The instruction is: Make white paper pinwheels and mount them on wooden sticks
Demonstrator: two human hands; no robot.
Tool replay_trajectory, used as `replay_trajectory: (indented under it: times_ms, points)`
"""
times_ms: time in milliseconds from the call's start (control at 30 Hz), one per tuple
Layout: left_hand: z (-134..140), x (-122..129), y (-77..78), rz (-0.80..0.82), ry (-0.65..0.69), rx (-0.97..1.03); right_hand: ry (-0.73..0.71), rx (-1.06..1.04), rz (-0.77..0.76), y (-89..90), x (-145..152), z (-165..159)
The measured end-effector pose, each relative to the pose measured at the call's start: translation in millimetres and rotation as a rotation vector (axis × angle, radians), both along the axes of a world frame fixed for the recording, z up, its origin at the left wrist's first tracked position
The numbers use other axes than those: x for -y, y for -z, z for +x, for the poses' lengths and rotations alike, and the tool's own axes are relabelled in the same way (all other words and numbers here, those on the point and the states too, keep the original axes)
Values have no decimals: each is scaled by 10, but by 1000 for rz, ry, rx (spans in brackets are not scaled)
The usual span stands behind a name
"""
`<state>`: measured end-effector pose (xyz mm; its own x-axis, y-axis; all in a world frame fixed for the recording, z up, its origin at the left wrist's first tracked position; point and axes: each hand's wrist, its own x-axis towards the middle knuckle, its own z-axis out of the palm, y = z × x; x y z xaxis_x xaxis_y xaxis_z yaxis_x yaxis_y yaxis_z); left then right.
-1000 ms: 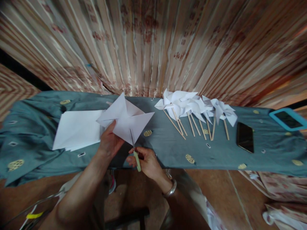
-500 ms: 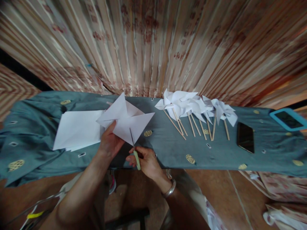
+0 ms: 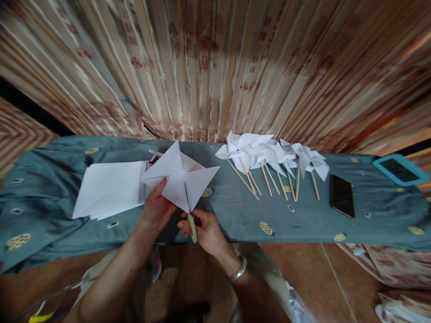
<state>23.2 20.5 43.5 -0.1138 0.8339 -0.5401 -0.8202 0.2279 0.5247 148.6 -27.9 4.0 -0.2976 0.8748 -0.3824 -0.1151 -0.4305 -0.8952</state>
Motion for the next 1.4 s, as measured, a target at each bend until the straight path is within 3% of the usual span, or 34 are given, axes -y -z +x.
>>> replay_trajectory:
  times_ms: [367,767,1400]
  points:
    - [-9,-4,30,30,-31,13,53,-13,-36,32,-10,-31]
    - [0,29,63,34,75,-15,56,-36,-3,17,-34,-17]
    - [48,43,48,41,80,-35,82,-28,14,55,-33,-7]
